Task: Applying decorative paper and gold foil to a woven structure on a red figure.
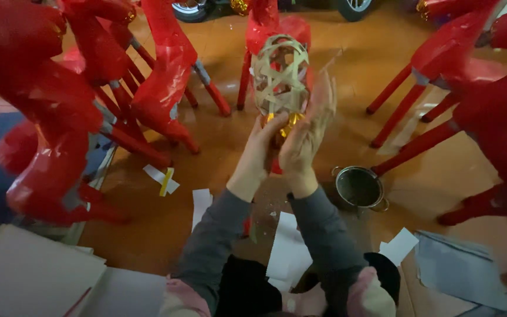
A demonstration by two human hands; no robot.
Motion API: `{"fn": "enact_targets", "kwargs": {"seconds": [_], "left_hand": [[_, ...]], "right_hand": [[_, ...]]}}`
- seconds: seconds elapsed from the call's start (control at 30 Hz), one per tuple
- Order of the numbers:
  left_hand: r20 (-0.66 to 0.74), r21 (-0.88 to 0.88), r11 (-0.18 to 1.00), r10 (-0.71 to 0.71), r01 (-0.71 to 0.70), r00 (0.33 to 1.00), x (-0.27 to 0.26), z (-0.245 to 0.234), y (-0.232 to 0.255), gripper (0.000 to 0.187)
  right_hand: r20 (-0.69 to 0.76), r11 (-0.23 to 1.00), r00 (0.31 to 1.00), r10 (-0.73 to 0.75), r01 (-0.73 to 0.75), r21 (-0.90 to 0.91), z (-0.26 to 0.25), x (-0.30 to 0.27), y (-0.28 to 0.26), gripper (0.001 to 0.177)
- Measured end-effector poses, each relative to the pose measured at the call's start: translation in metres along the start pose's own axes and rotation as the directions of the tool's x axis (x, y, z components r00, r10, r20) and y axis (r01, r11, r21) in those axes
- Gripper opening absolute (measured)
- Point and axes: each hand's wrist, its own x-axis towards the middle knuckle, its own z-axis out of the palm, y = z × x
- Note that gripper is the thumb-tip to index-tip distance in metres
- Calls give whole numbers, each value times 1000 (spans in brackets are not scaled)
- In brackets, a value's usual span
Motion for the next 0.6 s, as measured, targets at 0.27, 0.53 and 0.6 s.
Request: {"fn": "enact_targets", "kwargs": {"seconds": [0.27, 0.53, 0.6], "left_hand": [[105, 79, 983, -172, 164, 980, -18, 14, 23, 47], [65, 68, 998, -3, -2, 998, -23, 37, 8, 56], [104, 30, 992, 115, -119, 988, -21, 42, 3, 61]], "right_hand": [[181, 951, 973, 142, -185, 247, -41, 50, 19, 61], [414, 989, 906, 93, -35, -145, -15, 100, 14, 22], [379, 992, 920, 103, -64, -112, -15, 97, 11, 19]]}}
